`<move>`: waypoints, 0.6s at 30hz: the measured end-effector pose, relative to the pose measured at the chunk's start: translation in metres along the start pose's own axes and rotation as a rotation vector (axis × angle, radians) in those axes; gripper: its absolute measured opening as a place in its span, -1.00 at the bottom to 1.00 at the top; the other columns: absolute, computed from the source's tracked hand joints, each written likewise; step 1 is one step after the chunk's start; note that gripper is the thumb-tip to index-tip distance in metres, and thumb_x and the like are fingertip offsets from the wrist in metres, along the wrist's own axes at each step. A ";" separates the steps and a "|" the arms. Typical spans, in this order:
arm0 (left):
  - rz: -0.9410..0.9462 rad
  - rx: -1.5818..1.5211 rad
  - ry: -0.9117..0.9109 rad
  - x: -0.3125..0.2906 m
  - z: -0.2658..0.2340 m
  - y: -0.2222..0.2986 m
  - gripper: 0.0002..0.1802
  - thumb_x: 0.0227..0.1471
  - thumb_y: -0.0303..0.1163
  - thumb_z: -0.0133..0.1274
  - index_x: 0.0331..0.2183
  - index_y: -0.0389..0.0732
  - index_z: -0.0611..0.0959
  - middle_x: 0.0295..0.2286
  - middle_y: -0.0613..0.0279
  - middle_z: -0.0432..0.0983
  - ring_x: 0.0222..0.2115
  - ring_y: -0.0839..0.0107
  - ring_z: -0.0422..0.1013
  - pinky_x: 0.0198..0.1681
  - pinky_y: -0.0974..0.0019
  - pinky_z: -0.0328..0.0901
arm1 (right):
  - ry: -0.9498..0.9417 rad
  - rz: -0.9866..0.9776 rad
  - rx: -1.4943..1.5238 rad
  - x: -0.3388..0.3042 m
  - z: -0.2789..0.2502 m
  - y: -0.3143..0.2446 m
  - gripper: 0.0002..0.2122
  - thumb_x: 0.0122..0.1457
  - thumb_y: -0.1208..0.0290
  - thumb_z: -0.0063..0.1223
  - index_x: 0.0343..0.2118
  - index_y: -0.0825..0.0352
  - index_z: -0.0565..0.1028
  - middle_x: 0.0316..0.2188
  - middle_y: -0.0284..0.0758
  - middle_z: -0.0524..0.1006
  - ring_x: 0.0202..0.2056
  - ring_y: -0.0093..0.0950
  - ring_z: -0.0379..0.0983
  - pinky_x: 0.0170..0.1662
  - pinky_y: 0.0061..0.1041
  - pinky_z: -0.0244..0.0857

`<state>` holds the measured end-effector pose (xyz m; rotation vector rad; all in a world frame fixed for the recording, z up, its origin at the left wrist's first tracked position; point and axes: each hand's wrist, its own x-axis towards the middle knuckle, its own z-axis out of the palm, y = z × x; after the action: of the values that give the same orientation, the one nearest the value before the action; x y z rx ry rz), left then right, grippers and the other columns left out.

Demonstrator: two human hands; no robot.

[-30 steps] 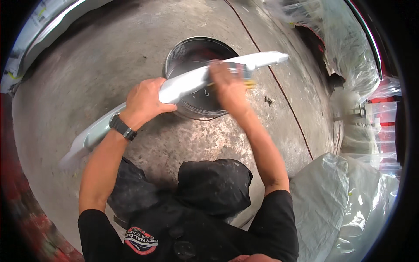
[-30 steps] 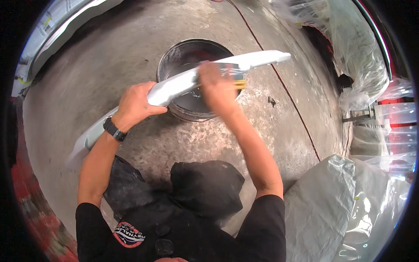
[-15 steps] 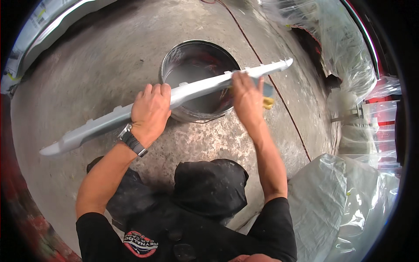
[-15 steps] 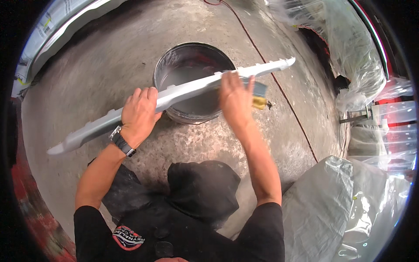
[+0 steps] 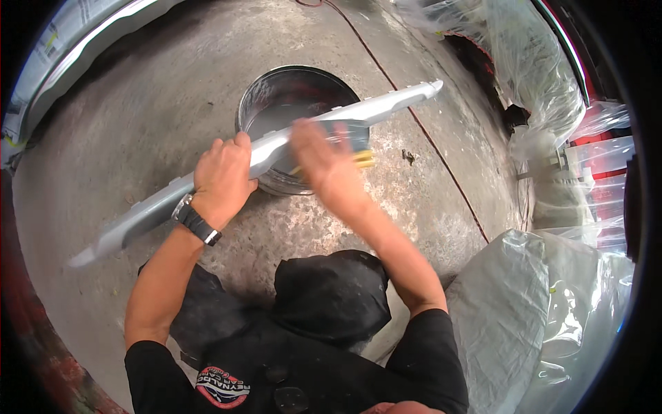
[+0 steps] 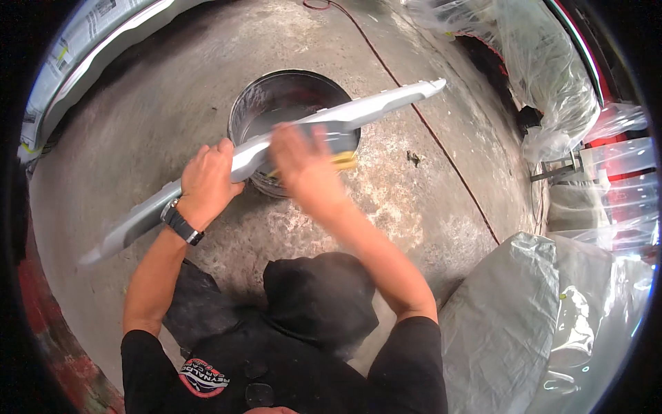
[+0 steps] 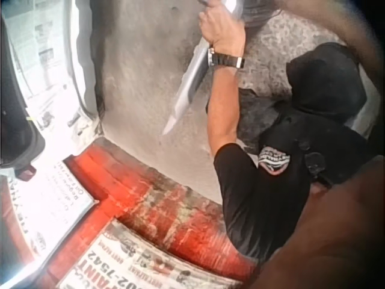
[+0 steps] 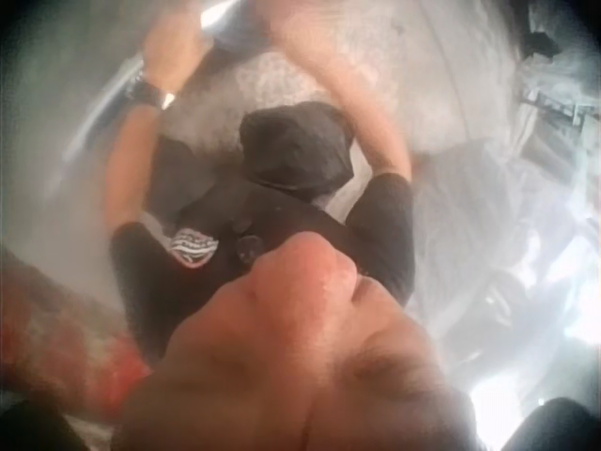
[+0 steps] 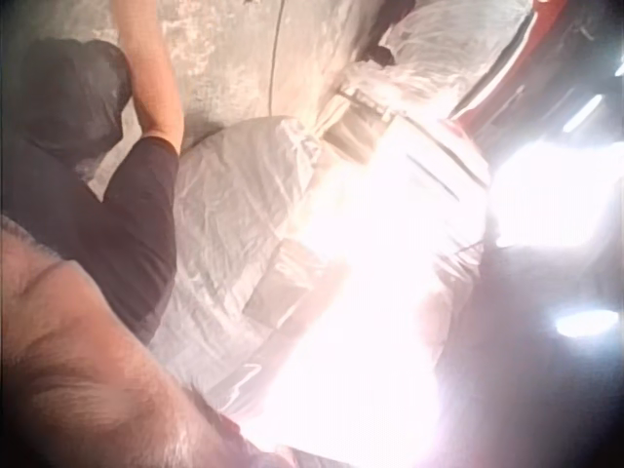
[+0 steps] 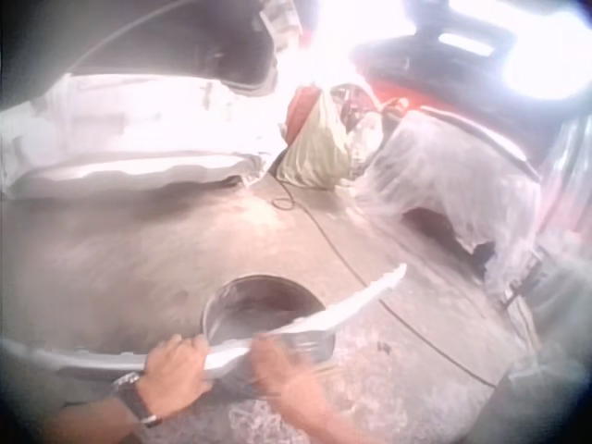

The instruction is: The person scrubs a white car bumper with a yellow sponge and water from a bucket, then wipes it dry with a pink cloth. The person repeatedly scrubs and wipes the bumper, flipping it over to clean both sides.

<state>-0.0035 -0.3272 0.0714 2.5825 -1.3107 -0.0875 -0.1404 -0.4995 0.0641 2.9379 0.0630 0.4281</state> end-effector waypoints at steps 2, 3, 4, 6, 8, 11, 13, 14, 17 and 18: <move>-0.013 -0.141 -0.007 0.001 0.004 -0.009 -0.41 -0.37 -0.32 0.45 -0.29 -0.31 0.48 -0.40 -0.09 0.59 -0.28 -0.04 0.53 -0.21 0.06 0.43 | 0.036 -0.129 0.163 0.011 0.002 -0.016 -0.44 0.12 0.53 -0.02 0.25 0.38 0.29 0.30 -0.16 0.28 0.32 -0.23 0.19 0.33 0.20 -0.13; -0.019 -0.210 -0.011 0.000 0.005 -0.013 -0.40 -0.41 -0.33 0.46 -0.31 -0.33 0.48 -0.44 -0.15 0.58 -0.32 -0.10 0.54 -0.24 0.03 0.43 | 0.047 -0.056 0.115 0.009 0.008 -0.001 -0.44 0.12 0.54 -0.02 0.25 0.38 0.28 0.30 -0.17 0.28 0.32 -0.23 0.19 0.34 0.19 -0.13; -0.021 -0.238 -0.028 0.002 0.005 -0.014 -0.40 -0.41 -0.31 0.45 -0.32 -0.34 0.49 -0.43 -0.16 0.58 -0.32 -0.11 0.54 -0.24 0.02 0.42 | 0.053 0.013 0.059 -0.002 0.014 0.028 -0.44 0.12 0.56 -0.03 0.25 0.39 0.27 0.30 -0.18 0.28 0.32 -0.23 0.19 0.34 0.19 -0.14; -0.016 -0.293 -0.067 0.006 0.007 -0.011 -0.40 -0.41 -0.28 0.44 -0.32 -0.36 0.51 -0.42 -0.19 0.58 -0.33 -0.13 0.54 -0.24 0.01 0.41 | 0.051 0.204 -0.061 -0.017 0.015 0.069 -0.41 0.10 0.60 -0.03 0.27 0.39 0.25 0.30 -0.20 0.28 0.32 -0.23 0.19 0.35 0.18 -0.16; -0.012 -0.322 -0.072 0.009 0.011 -0.013 -0.41 -0.41 -0.26 0.42 -0.32 -0.36 0.53 -0.41 -0.18 0.58 -0.32 -0.13 0.54 -0.24 0.01 0.41 | 0.023 0.325 -0.213 -0.019 0.027 0.085 -0.38 0.10 0.61 -0.03 0.29 0.41 0.20 0.30 -0.19 0.29 0.30 -0.24 0.21 0.36 0.22 -0.20; 0.001 -0.338 -0.070 0.013 0.009 -0.021 -0.41 -0.42 -0.25 0.41 -0.31 -0.35 0.55 -0.41 -0.16 0.59 -0.32 -0.12 0.53 -0.24 0.01 0.40 | 0.077 -0.012 -0.039 0.005 0.030 0.020 -0.43 0.14 0.54 -0.06 0.27 0.43 0.23 0.27 -0.14 0.32 0.30 -0.26 0.22 0.34 0.20 -0.12; -0.004 -0.333 -0.076 0.010 0.008 -0.025 -0.40 -0.42 -0.23 0.40 -0.30 -0.35 0.56 -0.41 -0.16 0.59 -0.32 -0.11 0.53 -0.25 0.01 0.39 | 0.060 -0.073 -0.018 0.007 0.022 0.010 -0.43 0.13 0.52 -0.04 0.26 0.43 0.24 0.27 -0.15 0.32 0.30 -0.26 0.22 0.34 0.20 -0.10; -0.008 -0.330 -0.078 0.009 0.008 -0.025 -0.40 -0.42 -0.22 0.39 -0.30 -0.35 0.56 -0.41 -0.16 0.58 -0.32 -0.11 0.53 -0.25 0.02 0.39 | 0.052 -0.106 -0.007 0.008 0.020 0.006 -0.43 0.12 0.52 -0.02 0.26 0.43 0.24 0.27 -0.15 0.32 0.30 -0.26 0.22 0.33 0.21 -0.09; -0.007 -0.347 -0.091 0.012 0.010 -0.019 -0.38 -0.42 -0.16 0.38 -0.31 -0.36 0.57 -0.42 -0.17 0.58 -0.34 -0.10 0.53 -0.26 0.03 0.38 | 0.035 0.338 -0.111 -0.011 0.023 0.083 -0.44 0.15 0.52 0.01 0.27 0.36 0.27 0.29 -0.17 0.31 0.29 -0.21 0.24 0.37 0.21 -0.26; -0.008 -0.348 -0.096 0.015 0.011 -0.020 -0.38 -0.43 -0.14 0.38 -0.32 -0.36 0.57 -0.42 -0.17 0.58 -0.34 -0.10 0.53 -0.26 0.03 0.38 | 0.030 0.363 -0.141 -0.004 0.024 0.084 -0.45 0.16 0.52 -0.01 0.27 0.36 0.27 0.29 -0.16 0.31 0.30 -0.21 0.23 0.37 0.21 -0.25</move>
<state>0.0193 -0.3295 0.0570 2.3116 -1.1933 -0.4081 -0.1365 -0.5864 0.0553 2.8016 -0.4830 0.5023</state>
